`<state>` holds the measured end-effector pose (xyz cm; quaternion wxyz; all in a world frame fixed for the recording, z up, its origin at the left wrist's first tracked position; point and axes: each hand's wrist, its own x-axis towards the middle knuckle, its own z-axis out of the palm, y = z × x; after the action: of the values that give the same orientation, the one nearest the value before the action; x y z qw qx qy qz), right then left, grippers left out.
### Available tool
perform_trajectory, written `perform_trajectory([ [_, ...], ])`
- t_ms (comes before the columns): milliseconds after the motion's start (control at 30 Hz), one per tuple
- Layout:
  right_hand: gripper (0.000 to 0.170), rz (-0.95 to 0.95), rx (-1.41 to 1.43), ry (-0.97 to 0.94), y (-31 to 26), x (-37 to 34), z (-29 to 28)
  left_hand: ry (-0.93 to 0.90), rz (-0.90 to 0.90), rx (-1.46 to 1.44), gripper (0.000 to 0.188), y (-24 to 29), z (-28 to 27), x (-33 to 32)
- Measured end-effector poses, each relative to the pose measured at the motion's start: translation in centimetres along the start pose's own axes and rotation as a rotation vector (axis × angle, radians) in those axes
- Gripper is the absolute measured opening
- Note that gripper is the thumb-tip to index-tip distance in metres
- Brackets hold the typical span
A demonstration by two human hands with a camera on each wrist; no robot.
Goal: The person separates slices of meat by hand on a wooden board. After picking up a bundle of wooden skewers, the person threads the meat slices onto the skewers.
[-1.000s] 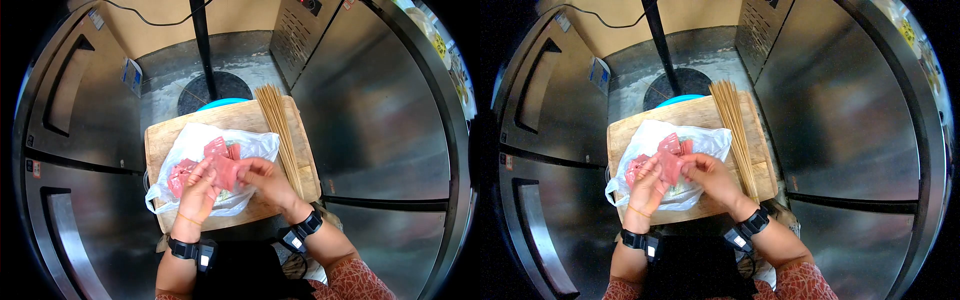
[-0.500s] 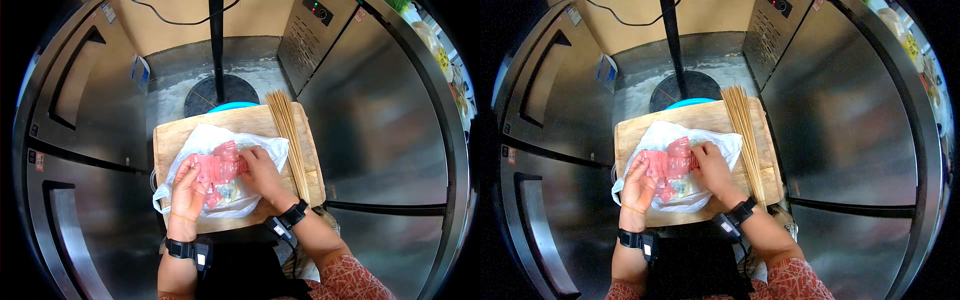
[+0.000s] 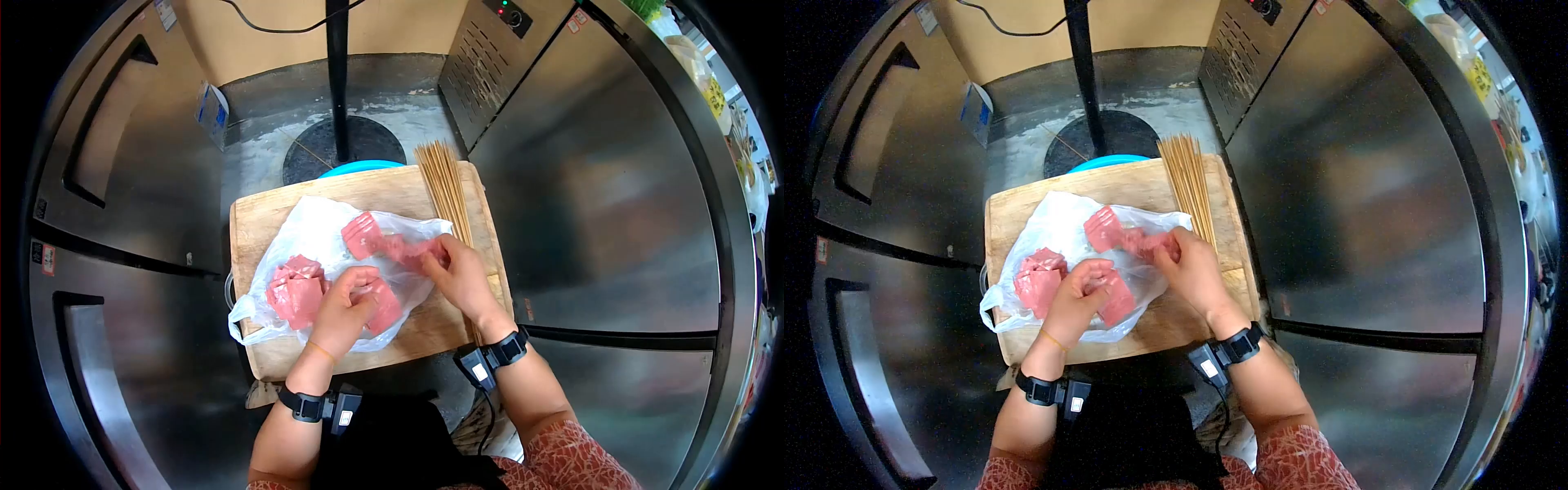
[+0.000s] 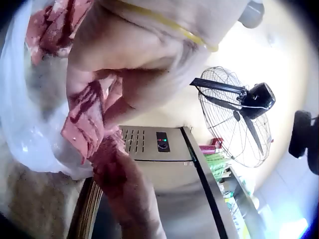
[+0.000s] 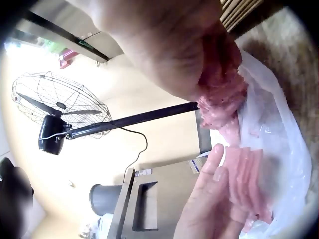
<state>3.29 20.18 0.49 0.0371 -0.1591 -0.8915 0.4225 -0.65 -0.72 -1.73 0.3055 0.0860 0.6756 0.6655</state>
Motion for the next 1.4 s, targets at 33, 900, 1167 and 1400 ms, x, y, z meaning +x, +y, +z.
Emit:
perform_trajectory([
  [33,0.014,0.052,-0.005,-0.004,0.0,0.1,-0.2,-0.019,0.013,0.111,0.032,-0.1,0.2,0.1],
  [900,0.010,-0.095,-0.207,0.158,1.0,-1.5,-2.2,-0.035,0.398,0.486,0.040,0.0,4.0,0.7],
  [1167,0.008,-0.013,0.267,0.053,-0.8,-1.6,-2.4,-0.043,0.183,0.144,0.040,0.1,4.2,1.0],
  [1400,0.007,0.132,0.860,-0.194,-1.5,-1.9,-0.6,-0.043,0.084,-0.186,0.042,-0.1,3.8,1.5],
])
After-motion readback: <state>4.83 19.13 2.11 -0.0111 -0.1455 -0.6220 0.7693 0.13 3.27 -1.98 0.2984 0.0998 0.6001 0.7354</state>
